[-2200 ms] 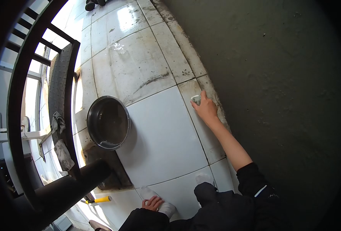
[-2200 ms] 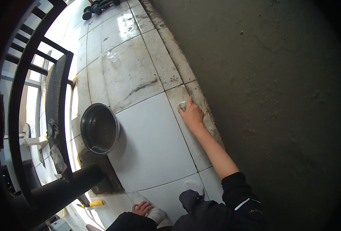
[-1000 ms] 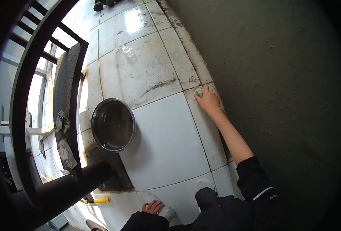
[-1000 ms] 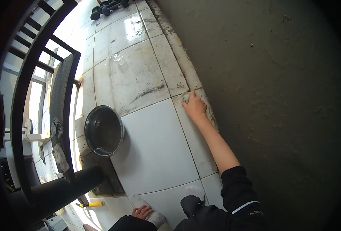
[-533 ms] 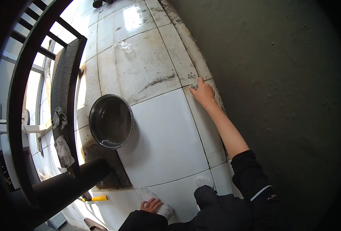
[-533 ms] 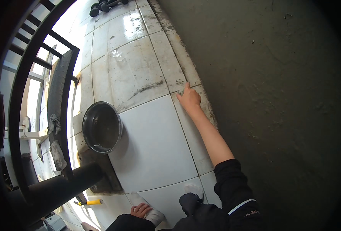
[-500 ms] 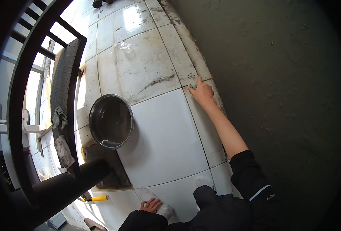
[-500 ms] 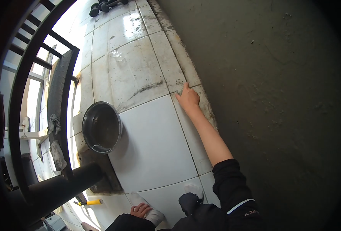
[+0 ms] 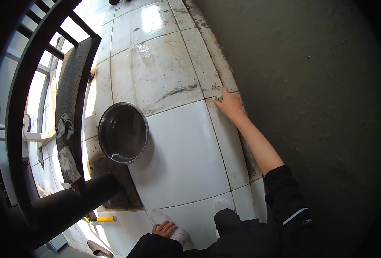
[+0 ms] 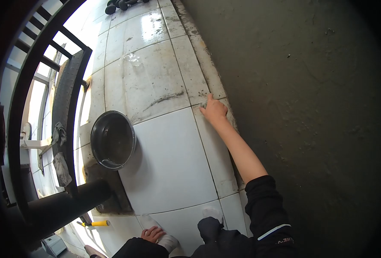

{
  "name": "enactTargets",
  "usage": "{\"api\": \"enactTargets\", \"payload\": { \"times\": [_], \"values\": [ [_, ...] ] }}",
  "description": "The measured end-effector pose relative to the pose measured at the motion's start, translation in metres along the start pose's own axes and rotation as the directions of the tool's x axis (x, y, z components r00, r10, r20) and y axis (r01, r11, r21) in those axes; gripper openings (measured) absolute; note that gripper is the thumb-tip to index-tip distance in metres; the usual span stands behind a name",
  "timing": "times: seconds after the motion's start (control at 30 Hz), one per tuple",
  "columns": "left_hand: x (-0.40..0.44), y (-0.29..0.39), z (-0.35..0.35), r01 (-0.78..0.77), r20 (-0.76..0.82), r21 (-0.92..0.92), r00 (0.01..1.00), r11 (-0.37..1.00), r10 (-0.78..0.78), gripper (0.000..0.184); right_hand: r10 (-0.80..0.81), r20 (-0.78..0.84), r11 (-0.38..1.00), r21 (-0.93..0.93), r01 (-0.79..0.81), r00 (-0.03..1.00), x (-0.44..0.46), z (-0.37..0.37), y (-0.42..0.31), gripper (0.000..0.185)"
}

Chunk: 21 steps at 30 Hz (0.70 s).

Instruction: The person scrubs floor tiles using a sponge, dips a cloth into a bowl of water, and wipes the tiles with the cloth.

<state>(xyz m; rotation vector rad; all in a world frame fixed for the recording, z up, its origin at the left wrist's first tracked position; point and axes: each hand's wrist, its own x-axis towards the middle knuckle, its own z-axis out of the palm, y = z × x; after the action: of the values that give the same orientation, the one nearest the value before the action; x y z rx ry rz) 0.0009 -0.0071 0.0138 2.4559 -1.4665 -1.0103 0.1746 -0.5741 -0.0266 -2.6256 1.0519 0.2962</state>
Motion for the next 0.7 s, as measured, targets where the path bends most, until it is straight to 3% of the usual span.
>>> {"api": "enactTargets", "payload": {
  "times": [0.17,0.27,0.37,0.4,0.5,0.7],
  "values": [
    [-0.002,-0.005,0.01,-0.059,0.01,0.121,0.998,0.991,0.058,0.046,0.052,-0.01,0.998,0.03,-0.051,0.999,0.005,0.001,0.004,0.057],
    [0.002,-0.003,0.0,-0.055,0.042,0.054,0.998,0.997,0.053,0.046,-0.03,0.039,0.999,-0.013,0.031,0.999,-0.005,-0.004,-0.007,0.057],
    [0.004,0.004,-0.008,-0.016,0.028,0.038,0.999,0.999,0.015,0.046,0.071,-0.066,0.992,0.109,-0.063,0.995,0.007,-0.005,0.021,0.059],
    [0.003,0.004,-0.004,-0.009,0.004,0.031,1.0,0.999,0.009,0.045,0.109,-0.084,0.967,0.239,-0.086,0.99,0.002,-0.011,0.027,0.062],
    [-0.002,0.0,0.009,-0.006,-0.037,0.025,0.999,1.0,0.007,0.043,0.123,-0.126,0.902,0.428,-0.057,0.984,-0.009,-0.015,0.035,0.065],
    [0.001,-0.002,0.005,-0.008,0.004,0.02,1.0,1.0,0.008,0.042,0.096,-0.042,0.928,0.366,-0.074,0.994,-0.007,-0.004,0.041,0.068]
  ]
}}
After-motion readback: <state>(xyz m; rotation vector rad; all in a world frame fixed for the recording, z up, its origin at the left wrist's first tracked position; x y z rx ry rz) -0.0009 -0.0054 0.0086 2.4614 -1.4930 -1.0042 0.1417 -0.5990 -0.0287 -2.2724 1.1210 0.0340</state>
